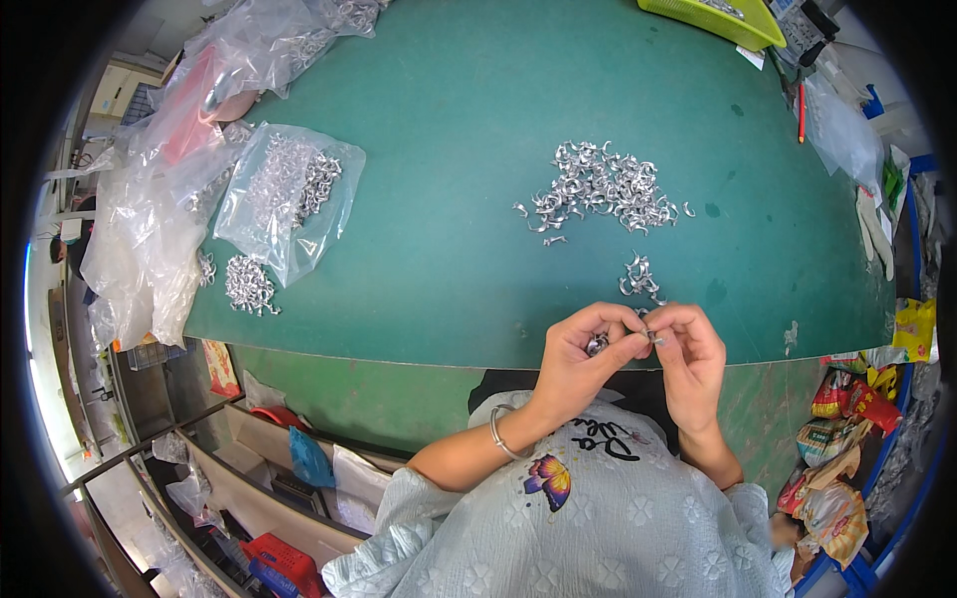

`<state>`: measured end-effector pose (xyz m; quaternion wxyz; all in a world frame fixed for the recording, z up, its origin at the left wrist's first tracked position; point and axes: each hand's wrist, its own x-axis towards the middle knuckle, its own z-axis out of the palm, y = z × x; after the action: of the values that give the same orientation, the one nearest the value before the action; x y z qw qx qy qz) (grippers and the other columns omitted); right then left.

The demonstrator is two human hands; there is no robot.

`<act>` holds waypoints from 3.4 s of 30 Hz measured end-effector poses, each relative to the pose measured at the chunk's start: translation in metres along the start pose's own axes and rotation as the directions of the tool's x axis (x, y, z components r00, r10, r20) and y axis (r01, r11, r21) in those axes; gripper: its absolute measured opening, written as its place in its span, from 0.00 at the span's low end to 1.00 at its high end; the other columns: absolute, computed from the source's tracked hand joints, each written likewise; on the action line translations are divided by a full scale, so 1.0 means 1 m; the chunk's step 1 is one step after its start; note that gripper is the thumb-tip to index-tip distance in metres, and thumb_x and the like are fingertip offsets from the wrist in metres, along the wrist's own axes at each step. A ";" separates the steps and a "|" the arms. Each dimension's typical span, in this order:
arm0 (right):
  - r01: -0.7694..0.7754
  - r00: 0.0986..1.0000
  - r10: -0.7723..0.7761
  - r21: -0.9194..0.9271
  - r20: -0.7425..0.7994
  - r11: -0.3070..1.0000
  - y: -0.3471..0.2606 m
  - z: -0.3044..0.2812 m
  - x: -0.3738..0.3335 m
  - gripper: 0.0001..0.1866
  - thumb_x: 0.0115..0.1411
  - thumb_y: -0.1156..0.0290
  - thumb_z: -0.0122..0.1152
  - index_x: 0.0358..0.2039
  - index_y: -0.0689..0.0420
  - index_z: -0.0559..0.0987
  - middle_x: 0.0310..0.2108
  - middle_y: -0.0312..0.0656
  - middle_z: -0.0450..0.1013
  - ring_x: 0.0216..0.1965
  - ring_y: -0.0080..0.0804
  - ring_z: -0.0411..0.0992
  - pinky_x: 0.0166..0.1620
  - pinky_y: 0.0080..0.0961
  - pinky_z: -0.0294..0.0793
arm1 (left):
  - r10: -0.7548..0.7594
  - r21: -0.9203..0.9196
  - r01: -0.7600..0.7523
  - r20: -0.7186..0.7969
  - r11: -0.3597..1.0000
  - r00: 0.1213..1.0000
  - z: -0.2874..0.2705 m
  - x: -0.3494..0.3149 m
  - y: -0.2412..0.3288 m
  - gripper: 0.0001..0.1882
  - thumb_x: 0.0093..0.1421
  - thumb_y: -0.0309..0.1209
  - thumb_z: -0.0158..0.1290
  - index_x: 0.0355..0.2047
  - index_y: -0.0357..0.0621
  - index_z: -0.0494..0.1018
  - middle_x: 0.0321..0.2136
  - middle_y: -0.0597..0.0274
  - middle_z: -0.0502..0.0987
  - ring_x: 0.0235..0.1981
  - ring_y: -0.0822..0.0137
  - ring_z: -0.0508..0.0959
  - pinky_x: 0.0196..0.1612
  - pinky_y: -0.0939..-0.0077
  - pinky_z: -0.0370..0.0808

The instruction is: The person sits at a green workbench and assembles small silver metal hooks by hand. They pick up individual hooks from a pile on the table and connect them to other pieces, placing the finished assemblies into a clear plastic bag. The workspace is cluttered with various plastic bags and containers holding hardware parts.

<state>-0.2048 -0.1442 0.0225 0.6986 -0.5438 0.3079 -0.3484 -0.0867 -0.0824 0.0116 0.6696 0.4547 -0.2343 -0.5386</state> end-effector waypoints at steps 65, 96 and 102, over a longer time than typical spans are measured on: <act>-0.173 0.985 0.167 0.214 0.044 0.961 0.006 0.009 0.002 0.04 0.56 0.79 0.51 0.32 0.65 0.73 0.25 0.40 0.73 0.23 0.19 0.69 0.25 0.13 0.67 | 0.217 0.381 -0.149 -0.143 0.913 0.966 -0.001 -0.018 0.022 0.10 0.46 0.20 0.58 0.32 0.39 0.74 0.10 0.76 0.59 0.13 0.86 0.56 0.17 0.90 0.52; 0.108 0.986 -0.164 -0.739 -0.004 0.665 0.016 -0.030 0.022 0.07 0.43 0.83 0.60 0.25 0.65 0.72 0.26 0.44 0.67 0.27 0.38 0.67 0.29 0.29 0.67 | -0.321 -0.508 0.324 0.097 0.798 0.942 -0.027 -0.004 0.012 0.07 0.56 0.26 0.37 0.24 0.38 0.63 0.19 0.63 0.62 0.20 0.75 0.61 0.18 0.85 0.56; 0.258 0.951 -0.277 -0.845 0.137 0.467 0.005 -0.021 0.021 0.08 0.41 0.81 0.62 0.24 0.61 0.74 0.28 0.40 0.67 0.31 0.37 0.65 0.34 0.29 0.64 | -0.382 -0.416 0.389 0.105 0.822 0.918 -0.025 -0.004 0.005 0.06 0.55 0.22 0.38 0.29 0.36 0.66 0.21 0.63 0.66 0.20 0.76 0.63 0.19 0.85 0.58</act>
<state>-0.2088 -0.1720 0.0116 0.2735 -0.8542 0.3568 -0.2613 -0.0652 -0.0701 0.0049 0.6281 0.3295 -0.0192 -0.7047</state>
